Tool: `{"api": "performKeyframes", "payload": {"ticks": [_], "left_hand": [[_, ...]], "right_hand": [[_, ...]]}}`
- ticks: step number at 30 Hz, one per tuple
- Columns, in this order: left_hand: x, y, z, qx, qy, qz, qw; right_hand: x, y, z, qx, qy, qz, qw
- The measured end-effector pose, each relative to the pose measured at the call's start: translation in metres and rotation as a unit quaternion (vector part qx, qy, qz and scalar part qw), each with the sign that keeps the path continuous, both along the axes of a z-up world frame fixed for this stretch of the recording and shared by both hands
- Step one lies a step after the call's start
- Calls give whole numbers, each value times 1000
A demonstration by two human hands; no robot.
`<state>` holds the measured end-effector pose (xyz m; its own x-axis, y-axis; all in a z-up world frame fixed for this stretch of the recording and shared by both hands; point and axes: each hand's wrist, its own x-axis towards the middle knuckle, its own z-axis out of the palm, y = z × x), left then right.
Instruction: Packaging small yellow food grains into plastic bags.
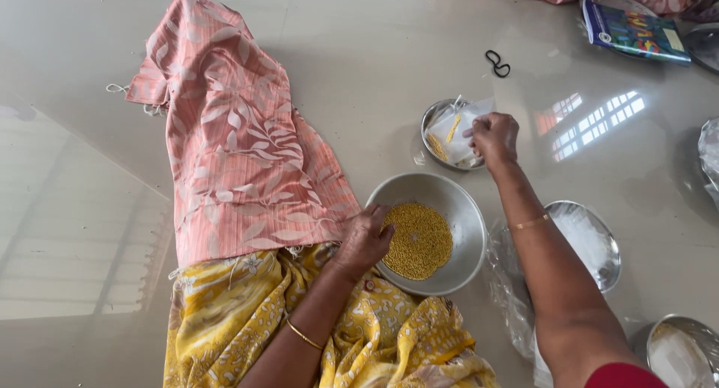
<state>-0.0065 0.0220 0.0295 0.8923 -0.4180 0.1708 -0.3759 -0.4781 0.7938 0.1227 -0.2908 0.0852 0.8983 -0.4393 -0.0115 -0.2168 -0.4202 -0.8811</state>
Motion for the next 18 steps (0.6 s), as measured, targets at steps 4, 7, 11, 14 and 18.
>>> {"api": "performKeyframes", "payload": {"ticks": [4,7,11,14,18], "left_hand": [[3,1,-4,12,-63,-3,998],[4,-1,-8,-24,-3,-17,1000],[5,-2,-7,-39,27,-25,999],[5,-3,-11,-48,10,-31,998],[5,-4,-10,-47,4,-35,998]], "right_hand": [[55,-12,-33,17,12,-25,999],[71,-5,-41,19,46,-35,998],[82,9,-46,-10,80,-56,995],[98,0,-72,-14,84,-59,995],[107,-4,-85,-86,108,-32,990]]}}
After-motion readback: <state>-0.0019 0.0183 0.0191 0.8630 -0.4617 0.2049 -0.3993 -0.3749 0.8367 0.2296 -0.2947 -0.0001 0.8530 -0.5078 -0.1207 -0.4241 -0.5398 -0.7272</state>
